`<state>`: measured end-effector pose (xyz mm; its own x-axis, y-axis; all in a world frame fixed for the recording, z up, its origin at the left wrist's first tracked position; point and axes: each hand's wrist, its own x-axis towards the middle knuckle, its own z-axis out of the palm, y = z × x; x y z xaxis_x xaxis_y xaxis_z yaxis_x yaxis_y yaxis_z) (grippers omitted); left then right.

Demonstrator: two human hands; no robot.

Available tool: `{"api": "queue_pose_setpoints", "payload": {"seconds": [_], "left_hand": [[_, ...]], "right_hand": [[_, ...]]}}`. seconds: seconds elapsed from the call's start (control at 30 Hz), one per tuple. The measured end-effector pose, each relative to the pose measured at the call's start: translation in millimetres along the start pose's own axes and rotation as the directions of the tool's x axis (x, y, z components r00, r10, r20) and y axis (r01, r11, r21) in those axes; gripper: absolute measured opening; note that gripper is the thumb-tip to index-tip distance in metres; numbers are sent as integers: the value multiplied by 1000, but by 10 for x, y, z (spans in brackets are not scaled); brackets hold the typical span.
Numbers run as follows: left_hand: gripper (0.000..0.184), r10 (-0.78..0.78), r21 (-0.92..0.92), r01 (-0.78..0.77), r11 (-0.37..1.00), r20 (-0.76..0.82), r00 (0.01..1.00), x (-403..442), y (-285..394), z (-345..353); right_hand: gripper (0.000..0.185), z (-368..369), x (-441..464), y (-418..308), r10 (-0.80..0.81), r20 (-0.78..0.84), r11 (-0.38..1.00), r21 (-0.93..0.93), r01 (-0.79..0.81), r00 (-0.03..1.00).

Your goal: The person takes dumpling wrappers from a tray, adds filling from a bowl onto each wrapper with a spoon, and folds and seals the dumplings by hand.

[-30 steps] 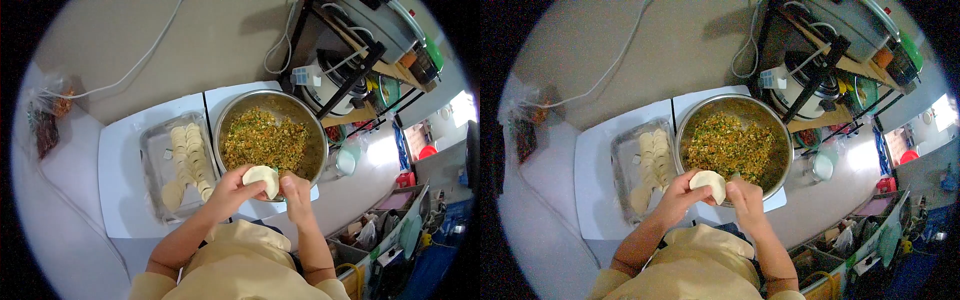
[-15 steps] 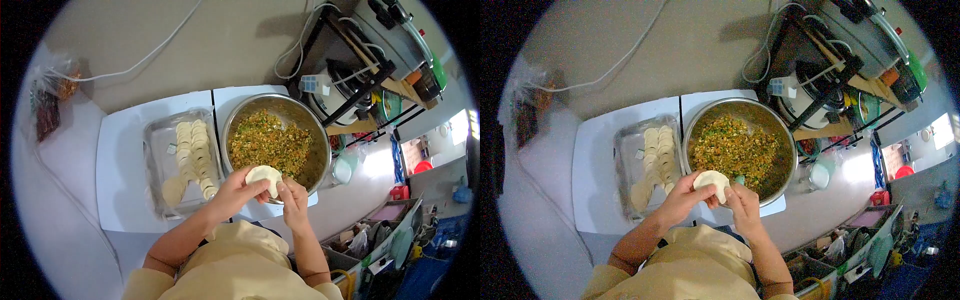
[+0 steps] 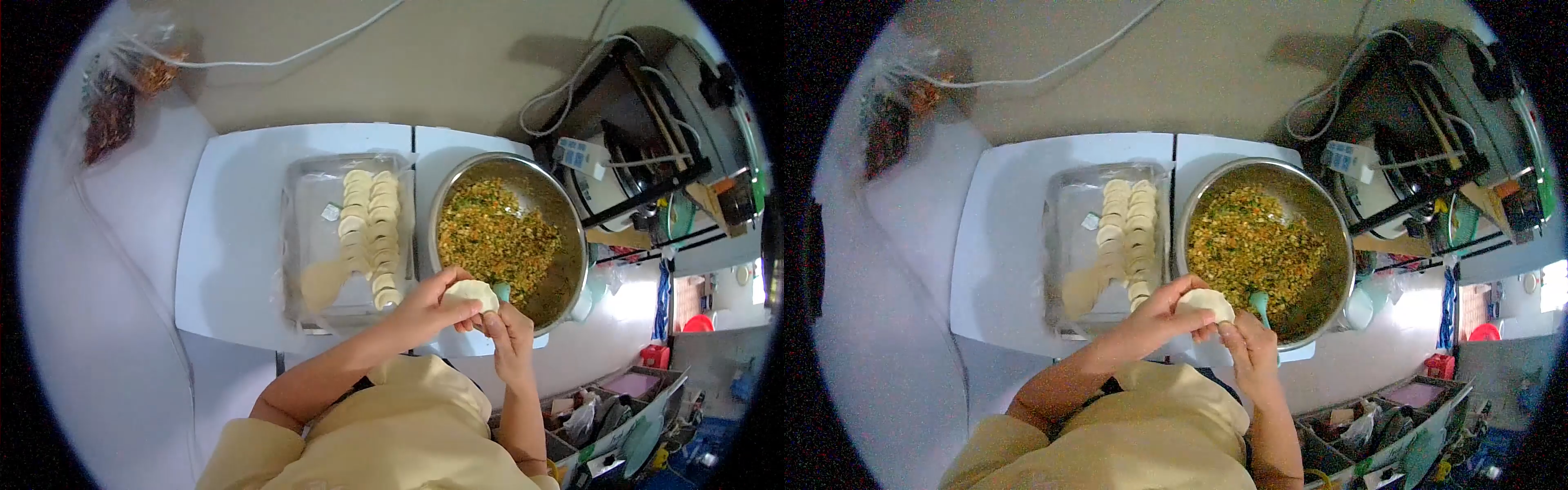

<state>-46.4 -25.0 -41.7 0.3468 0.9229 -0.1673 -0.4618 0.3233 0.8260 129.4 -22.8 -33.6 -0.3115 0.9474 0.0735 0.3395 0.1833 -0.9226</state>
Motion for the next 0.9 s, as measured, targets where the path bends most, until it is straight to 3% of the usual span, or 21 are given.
{"api": "queue_pose_setpoints", "payload": {"seconds": [0.2,0.27,0.3,0.33,0.37,0.4,0.47,0.53,0.57,0.6,0.63,0.67,0.7,0.8,0.9], "left_hand": [[36,19,60,-22,998,40,999,-85,11,-269],[42,47,119,-51,992,40,998,-103,9,-342],[47,44,222,-52,974,37,998,-102,-8,-385],[53,42,323,-50,945,34,999,-101,-26,-430],[51,127,605,-133,785,53,990,-93,-32,-497],[51,130,602,-132,787,48,990,-86,-10,-494],[44,56,815,87,573,-145,988,-71,52,-465],[41,153,801,75,594,-205,967,-32,-65,-518],[38,243,788,63,613,-263,934,2,-161,-568],[38,243,790,64,610,-263,934,90,-322,-669],[39,295,578,-51,814,-336,894,202,-519,-801],[40,318,319,-190,928,-419,851,262,-605,-878],[40,172,67,-160,985,-498,850,253,-427,-830],[39,235,188,-157,970,-534,812,316,-154,-1221],[36,445,395,-218,892,-689,572,528,-6,-1816]], "right_hand": [[22,113,128,32,66,38,966,246,-74,997],[19,247,226,-125,66,75,995,67,-71,995],[18,291,258,-59,35,125,996,-82,-25,992],[18,352,285,-9,35,129,996,-81,-24,991],[18,429,316,38,-45,103,986,-153,60,994],[18,510,359,53,-126,84,964,-227,142,989],[18,675,433,73,-192,66,936,-289,203,979],[21,824,490,91,-290,26,815,-517,261,957],[33,884,505,157,-350,51,767,-557,318,935],[33,939,511,162,-351,49,769,-555,318,935],[39,998,513,153,-324,88,759,-571,315,942],[44,1034,516,153,-297,125,748,-586,312,947],[51,1039,500,167,-251,164,731,-614,298,954],[51,954,435,66,-174,187,795,-552,250,967],[46,675,335,12,-279,180,819,-468,331,943]]}}
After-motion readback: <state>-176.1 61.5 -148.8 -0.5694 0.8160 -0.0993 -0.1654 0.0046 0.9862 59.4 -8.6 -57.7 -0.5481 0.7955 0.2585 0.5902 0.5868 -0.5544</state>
